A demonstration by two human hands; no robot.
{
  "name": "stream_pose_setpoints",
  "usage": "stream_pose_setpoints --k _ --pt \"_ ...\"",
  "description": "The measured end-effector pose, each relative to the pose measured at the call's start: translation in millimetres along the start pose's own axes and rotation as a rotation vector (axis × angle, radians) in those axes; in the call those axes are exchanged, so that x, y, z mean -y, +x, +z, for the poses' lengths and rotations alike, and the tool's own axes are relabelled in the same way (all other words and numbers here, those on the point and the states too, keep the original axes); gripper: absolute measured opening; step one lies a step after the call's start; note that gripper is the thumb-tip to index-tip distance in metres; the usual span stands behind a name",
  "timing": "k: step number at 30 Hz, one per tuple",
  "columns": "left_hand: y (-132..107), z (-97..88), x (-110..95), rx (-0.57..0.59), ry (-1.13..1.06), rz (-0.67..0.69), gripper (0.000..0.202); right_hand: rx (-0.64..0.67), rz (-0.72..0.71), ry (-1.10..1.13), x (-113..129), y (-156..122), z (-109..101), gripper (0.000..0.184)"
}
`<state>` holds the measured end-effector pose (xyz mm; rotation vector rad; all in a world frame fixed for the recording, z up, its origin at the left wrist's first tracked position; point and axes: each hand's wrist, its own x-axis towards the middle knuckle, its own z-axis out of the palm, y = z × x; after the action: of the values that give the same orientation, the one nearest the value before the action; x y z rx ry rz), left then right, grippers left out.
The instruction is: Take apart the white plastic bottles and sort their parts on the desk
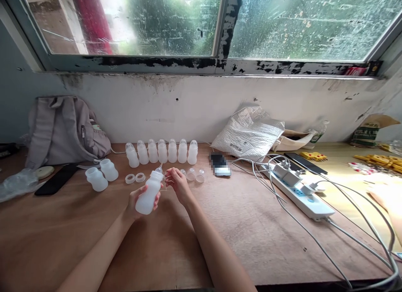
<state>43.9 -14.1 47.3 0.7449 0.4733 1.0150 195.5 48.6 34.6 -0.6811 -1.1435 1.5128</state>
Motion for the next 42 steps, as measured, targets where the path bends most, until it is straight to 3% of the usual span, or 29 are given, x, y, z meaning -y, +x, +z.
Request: stream_pose_setpoints --k 7,16,21,26,29,35,38,42 --pt "9.4 -8.2 4.8 -0.031 0.244 -0.115 0.034 -0.046 0.022 0.077 3.2 -1.5 4.5 0.025" --pt "8.4 -10.8 2.3 0.015 0.329 -0.169 0.033 -0.108 -0.005 0.038 7.3 3.0 -9.2 0.018" --pt "13.6 -5.9 2.7 -0.123 0.415 0.104 0.033 -0.237 -0.069 -0.01 1.8 8.2 -19.6 0.023" --pt "9.3 -9.4 -5.0 -0.429 0.837 0.414 0.038 -0.274 -0.068 -0.068 -5.1 7.1 -19.4 0.022" --pt "-1.5 -17.2 -25.8 -0.591 1.143 0.514 0.05 -0.257 -0.062 -0.118 -8.3 5.3 -16.4 0.022" --pt "-0.6 -41.3 -104.3 -0.885 1.809 0.453 0.05 -0.237 -0.053 -0.2 -12.4 3.8 -10.2 0.02" --pt "12.1 -51.0 -134.0 -0.956 2.057 0.286 0.05 -0.218 -0.068 -0.29 -13.3 3.8 -9.3 0.02" --pt "27.4 -60.7 -147.1 -0.954 2.19 0.029 0.052 -0.172 -0.102 -0.466 -15.3 3.5 -9.0 0.021"
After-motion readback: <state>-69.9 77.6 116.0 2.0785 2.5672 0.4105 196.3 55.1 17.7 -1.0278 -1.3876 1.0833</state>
